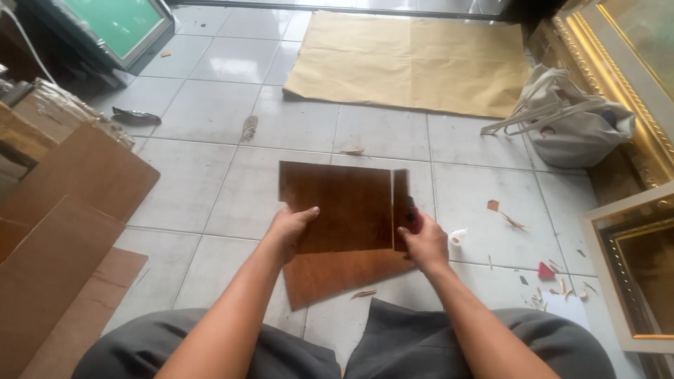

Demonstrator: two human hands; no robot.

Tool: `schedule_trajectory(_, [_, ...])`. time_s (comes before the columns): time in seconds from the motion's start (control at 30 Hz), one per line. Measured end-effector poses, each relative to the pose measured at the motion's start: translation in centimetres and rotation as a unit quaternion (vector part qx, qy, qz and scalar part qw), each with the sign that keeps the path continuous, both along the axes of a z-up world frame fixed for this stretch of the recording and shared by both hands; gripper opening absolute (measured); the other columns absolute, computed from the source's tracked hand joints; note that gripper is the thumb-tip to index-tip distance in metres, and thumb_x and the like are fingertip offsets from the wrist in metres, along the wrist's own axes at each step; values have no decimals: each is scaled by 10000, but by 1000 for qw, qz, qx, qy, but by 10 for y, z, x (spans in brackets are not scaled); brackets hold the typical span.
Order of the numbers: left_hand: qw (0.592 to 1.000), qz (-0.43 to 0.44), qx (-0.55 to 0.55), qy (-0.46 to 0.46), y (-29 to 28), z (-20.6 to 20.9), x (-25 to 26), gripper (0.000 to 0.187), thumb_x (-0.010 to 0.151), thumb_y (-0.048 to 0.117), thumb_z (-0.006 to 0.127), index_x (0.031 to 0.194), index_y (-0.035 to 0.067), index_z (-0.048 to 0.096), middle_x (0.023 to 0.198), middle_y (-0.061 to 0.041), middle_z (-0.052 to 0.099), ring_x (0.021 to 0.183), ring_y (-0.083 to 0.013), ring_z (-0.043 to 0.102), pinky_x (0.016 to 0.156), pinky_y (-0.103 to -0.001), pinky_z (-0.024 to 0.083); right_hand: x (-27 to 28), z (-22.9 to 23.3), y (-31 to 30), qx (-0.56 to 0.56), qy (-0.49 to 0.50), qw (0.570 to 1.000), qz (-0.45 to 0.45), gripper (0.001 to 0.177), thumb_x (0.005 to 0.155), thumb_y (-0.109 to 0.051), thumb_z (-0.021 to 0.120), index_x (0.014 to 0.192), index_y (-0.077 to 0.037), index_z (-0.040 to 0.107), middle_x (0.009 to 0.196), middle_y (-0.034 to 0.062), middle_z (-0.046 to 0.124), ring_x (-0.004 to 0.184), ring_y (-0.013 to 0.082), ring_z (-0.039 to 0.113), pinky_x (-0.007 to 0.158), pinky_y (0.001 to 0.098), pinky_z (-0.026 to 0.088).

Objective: Cutting cardboard pieces into specific shapes using a utility knife on the floor.

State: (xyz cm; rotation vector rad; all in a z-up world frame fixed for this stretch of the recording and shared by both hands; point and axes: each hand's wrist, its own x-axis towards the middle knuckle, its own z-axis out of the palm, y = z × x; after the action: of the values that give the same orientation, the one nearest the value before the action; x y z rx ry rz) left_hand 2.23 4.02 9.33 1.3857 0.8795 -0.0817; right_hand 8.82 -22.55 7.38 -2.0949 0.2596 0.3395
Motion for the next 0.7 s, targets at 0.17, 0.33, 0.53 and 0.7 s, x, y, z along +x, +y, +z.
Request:
schedule_trajectory(0.17, [994, -38, 92, 36, -8, -31, 20, 707, 992, 482, 842, 1564, 112, 654, 1555, -259, 659, 1510, -473, 559, 1213, -694, 445, 8, -30, 2, -32, -87, 996, -4, 302, 1026, -178, 833, 1293, -71, 740, 1120, 222, 833, 858, 348, 786, 713, 444, 668])
schedule_trajectory(0.33, [986, 95, 126, -50, 32, -19, 9, 739, 962, 415, 822, 1508, -59, 668, 1543, -318, 665, 1533, -465, 555, 1258, -627, 453, 33, -52, -23, -9, -72, 996, -41, 332, 1078, -192, 765, 1382, -71, 709, 1259, 245, 794, 744, 342, 833, 633, 381, 734])
schedule_trajectory(0.53, [957, 275, 95, 17, 64, -42, -8, 864, 998, 611, 781, 1525, -55, 621, 1527, -266, 667, 1505, -436, 587, 1217, -591, 512, 3, -21, -10, -213, -194, 957, 42, 413, 1136, -109, 644, 1545, -110, 703, 1560, 238, 671, 1355, 448, 710, 1063, 606, 634])
schedule_trajectory(0.7, [912, 380, 66, 141, 95, -146, -34, 1053, 968, 835, 721, 1518, -51, 579, 1461, -259, 663, 1405, -457, 659, 1087, -639, 589, 3, -58, -10, -170, -52, 980, 94, 274, 1137, -346, 665, 1333, -237, 821, 1120, 128, 836, 1065, 379, 833, 975, 539, 651])
